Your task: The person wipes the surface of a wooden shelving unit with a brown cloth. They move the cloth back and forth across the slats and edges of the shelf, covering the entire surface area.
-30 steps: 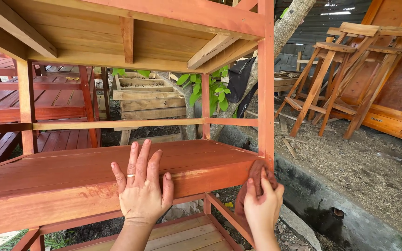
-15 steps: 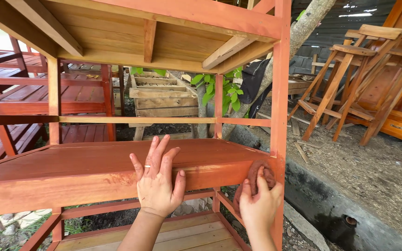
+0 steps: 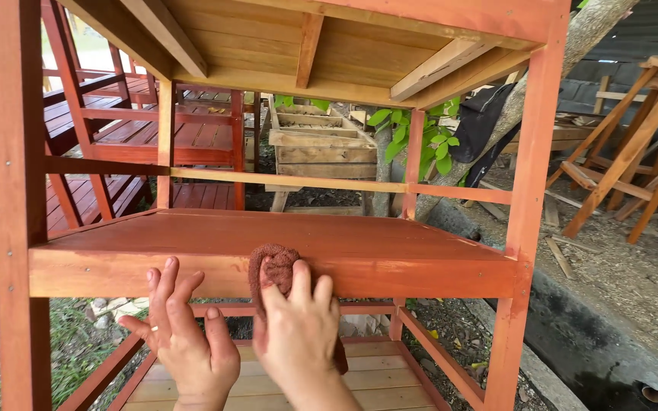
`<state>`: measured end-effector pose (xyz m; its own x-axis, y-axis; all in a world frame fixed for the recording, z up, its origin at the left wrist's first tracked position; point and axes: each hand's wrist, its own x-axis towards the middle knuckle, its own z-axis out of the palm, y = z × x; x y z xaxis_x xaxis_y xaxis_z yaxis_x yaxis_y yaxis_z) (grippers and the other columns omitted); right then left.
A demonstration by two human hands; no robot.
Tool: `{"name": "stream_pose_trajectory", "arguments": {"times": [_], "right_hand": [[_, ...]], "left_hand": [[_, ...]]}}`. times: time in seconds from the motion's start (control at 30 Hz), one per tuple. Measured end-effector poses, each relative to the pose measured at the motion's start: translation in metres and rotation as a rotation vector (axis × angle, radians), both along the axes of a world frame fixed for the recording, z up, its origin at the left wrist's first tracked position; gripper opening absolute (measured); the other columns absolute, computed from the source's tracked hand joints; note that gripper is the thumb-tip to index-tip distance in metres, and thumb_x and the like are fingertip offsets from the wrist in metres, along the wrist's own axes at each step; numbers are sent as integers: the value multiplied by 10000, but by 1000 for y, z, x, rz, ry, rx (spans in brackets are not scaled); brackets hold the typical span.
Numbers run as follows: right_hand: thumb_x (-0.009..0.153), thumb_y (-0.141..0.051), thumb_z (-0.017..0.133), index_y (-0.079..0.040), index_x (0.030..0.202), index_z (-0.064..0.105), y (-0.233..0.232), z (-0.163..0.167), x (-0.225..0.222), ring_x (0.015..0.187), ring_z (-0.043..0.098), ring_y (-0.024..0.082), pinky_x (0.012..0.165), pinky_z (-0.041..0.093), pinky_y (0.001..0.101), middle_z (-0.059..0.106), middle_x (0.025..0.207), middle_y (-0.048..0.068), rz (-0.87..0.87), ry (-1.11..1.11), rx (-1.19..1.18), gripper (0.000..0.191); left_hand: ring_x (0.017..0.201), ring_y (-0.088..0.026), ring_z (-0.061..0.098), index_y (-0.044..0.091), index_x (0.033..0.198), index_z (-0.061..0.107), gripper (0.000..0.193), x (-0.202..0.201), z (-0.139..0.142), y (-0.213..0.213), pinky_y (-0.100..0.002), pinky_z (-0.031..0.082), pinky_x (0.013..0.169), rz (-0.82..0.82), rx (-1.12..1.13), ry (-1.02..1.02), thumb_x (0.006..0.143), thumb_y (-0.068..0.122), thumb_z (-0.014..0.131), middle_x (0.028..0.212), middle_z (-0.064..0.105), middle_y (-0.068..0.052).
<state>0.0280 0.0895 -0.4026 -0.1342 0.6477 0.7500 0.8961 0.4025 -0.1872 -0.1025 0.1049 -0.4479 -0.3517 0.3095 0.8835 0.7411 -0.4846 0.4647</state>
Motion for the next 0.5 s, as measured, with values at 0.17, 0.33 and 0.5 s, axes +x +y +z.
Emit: {"name": "stream_pose_trajectory", "arguments": {"times": [0.17,0.33,0.5], "right_hand": [[610,-131,788,-281,1291,741,-1,-9,82,1080,516,409,690,533,478,526,1362,179,-47,-122,-66,699],[726,-223,784,-374,1184,753,-7,-23,196,1013,572,322,744,559,406,587,1306,61,-453,73,14,483],[741,-240,804,-280,1169,774,-4,-29,215,1064,568,341,807,549,431,599,1285,72,-548,213,73,431]], "left_hand": [[1570,-373,310,101,1316,579,402,19,3,5,-657,-126,1233,-26,-25,48,929,167,491,1603,454,-135],[1558,-375,300,109,1318,577,396,43,-7,6,-680,-108,1224,-90,-67,59,935,170,497,1600,439,-132],[1568,-371,286,118,1331,562,389,43,-11,2,-682,-104,1226,-106,-66,53,957,186,481,1609,427,-116]]}}
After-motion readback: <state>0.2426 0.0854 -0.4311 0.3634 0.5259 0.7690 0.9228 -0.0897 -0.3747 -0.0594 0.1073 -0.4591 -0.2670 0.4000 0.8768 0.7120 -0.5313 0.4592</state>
